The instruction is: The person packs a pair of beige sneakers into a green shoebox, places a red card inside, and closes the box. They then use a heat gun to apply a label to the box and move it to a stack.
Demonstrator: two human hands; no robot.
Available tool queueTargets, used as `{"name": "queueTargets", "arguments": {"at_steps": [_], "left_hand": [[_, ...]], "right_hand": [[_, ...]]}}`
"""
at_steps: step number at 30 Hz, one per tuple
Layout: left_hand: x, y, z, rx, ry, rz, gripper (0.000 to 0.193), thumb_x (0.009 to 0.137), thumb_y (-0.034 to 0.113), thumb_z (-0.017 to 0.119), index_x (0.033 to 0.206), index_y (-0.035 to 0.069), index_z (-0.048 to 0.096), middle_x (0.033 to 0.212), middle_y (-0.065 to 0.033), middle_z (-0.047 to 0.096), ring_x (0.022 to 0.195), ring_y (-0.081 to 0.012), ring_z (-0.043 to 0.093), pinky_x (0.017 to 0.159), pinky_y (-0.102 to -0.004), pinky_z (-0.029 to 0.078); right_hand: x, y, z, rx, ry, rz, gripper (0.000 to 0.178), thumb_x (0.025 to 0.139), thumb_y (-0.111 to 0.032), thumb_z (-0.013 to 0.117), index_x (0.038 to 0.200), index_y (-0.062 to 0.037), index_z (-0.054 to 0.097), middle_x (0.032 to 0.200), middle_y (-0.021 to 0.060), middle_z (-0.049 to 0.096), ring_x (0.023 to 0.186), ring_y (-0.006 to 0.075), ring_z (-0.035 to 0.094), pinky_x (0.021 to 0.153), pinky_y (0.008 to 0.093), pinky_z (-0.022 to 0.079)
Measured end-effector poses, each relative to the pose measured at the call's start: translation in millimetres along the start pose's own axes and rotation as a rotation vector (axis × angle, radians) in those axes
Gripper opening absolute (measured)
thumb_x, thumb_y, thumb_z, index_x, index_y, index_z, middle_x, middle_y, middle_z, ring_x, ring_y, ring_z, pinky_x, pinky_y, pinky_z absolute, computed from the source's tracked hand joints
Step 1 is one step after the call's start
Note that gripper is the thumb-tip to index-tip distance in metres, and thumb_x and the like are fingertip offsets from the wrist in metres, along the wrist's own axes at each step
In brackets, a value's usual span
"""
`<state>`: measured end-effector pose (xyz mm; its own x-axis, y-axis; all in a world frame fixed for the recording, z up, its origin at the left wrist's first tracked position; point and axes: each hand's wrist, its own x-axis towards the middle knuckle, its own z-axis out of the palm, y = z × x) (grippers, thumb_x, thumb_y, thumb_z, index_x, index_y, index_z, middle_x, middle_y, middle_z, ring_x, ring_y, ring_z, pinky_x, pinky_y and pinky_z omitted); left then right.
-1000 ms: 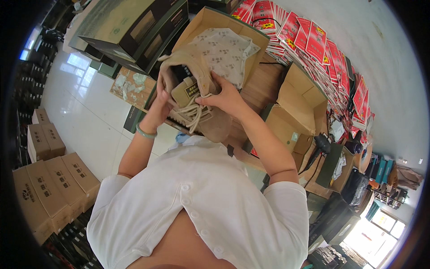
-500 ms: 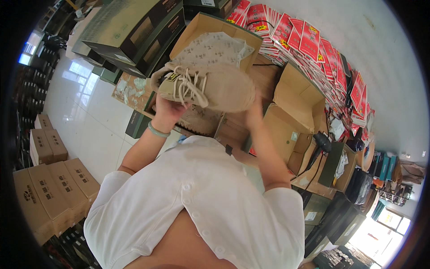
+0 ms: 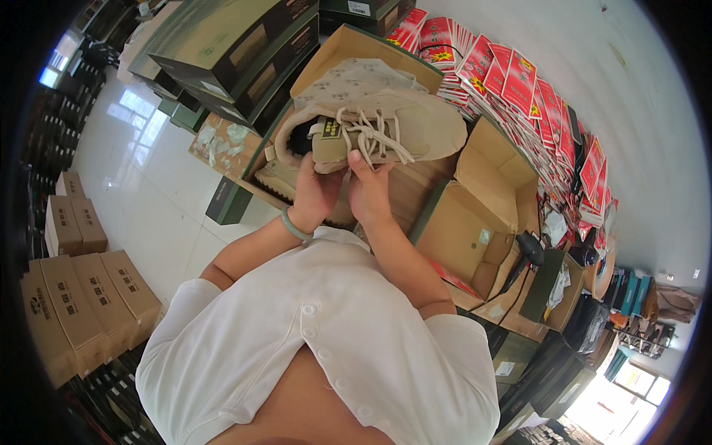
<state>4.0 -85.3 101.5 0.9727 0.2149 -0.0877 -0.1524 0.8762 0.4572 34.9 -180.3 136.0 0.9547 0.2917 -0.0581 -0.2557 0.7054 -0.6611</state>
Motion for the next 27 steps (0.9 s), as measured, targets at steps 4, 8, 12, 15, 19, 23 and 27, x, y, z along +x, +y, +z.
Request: {"name": "queueTargets", "arguments": {"at_steps": [4, 8, 12, 15, 19, 23, 27], "left_hand": [[1.6, 3.7, -10.7, 0.058, 0.019, 0.032, 0.041, 0.1, 0.029, 0.041, 0.127, 0.003, 0.056, 0.13, -0.0083, 0.059, 0.121, -0.0223, 0.053, 0.11, -0.0389, 0.036], [-3.5, 1.9, -11.7, 0.148, 0.099, 0.046, 0.039, 0.1, 0.026, 0.042, 0.128, 0.002, 0.055, 0.131, -0.0081, 0.058, 0.121, -0.021, 0.052, 0.109, -0.0376, 0.035], [0.7, 5.6, -26.1, 0.187, 0.074, 0.018, 0.041, 0.101, 0.028, 0.042, 0.13, 0.002, 0.053, 0.134, -0.0086, 0.056, 0.125, -0.0208, 0.05, 0.11, -0.0377, 0.035], [-0.1, 11.5, -24.8, 0.192, 0.113, -0.115, 0.047, 0.101, 0.035, 0.045, 0.132, 0.001, 0.052, 0.136, -0.0084, 0.055, 0.128, -0.021, 0.049, 0.109, -0.0381, 0.035], [-11.3, 23.8, -61.0, 0.677, 0.022, -0.447, 0.052, 0.097, 0.047, 0.055, 0.128, 0.005, 0.056, 0.131, -0.012, 0.058, 0.126, -0.0244, 0.05, 0.108, -0.0406, 0.037], [-30.6, 44.0, -99.7, 1.748, -0.143, -0.014, 0.033, 0.094, 0.035, 0.061, 0.114, 0.01, 0.065, 0.123, -0.014, 0.06, 0.122, -0.0301, 0.053, 0.105, -0.0424, 0.039], [-28.6, 38.6, -139.2, 2.097, -0.138, 0.54, 0.022, 0.089, 0.023, 0.063, 0.106, 0.011, 0.068, 0.122, -0.0097, 0.062, 0.119, -0.0323, 0.055, 0.103, -0.044, 0.042]], "right_hand": [[3.5, 7.3, 13.1, -0.027, 0.036, -0.016, 0.057, 0.09, -0.015, 0.071, 0.139, -0.0128, 0.042, 0.131, 0.0031, 0.053, 0.123, 0.0195, 0.049, 0.108, 0.0385, 0.036], [21.1, 19.1, 18.4, -0.131, 0.166, -0.103, 0.053, 0.089, -0.013, 0.071, 0.136, -0.0112, 0.046, 0.127, 0.0024, 0.056, 0.117, 0.0168, 0.053, 0.101, 0.0335, 0.042], [25.6, 20.0, 22.3, -0.136, 0.127, -0.075, 0.049, 0.088, -0.009, 0.069, 0.133, -0.0095, 0.048, 0.126, 0.0021, 0.056, 0.115, 0.017, 0.054, 0.098, 0.0335, 0.044], [33.0, 23.6, 11.4, -0.191, 0.199, -0.106, 0.055, 0.085, -0.002, 0.07, 0.133, -0.0076, 0.046, 0.125, 0.0051, 0.056, 0.114, 0.0178, 0.054, 0.098, 0.034, 0.045], [50.0, 4.6, -4.3, -0.677, 0.177, -0.247, 0.078, 0.077, 0.003, 0.075, 0.141, -0.0054, 0.03, 0.129, 0.0132, 0.051, 0.112, 0.0218, 0.058, 0.096, 0.0346, 0.049], [73.6, -22.0, 1.2, -1.115, -0.046, -0.255, 0.09, 0.066, -0.006, 0.084, 0.14, -0.0025, 0.033, 0.126, 0.0213, 0.054, 0.111, 0.0336, 0.061, 0.089, 0.0424, 0.053], [79.8, 1.7, 18.3, -1.793, -0.201, -0.149, 0.113, 0.062, -0.029, 0.087, 0.152, -0.0081, 0.023, 0.125, 0.0251, 0.054, 0.109, 0.0448, 0.057, 0.092, 0.0501, 0.046]]}}
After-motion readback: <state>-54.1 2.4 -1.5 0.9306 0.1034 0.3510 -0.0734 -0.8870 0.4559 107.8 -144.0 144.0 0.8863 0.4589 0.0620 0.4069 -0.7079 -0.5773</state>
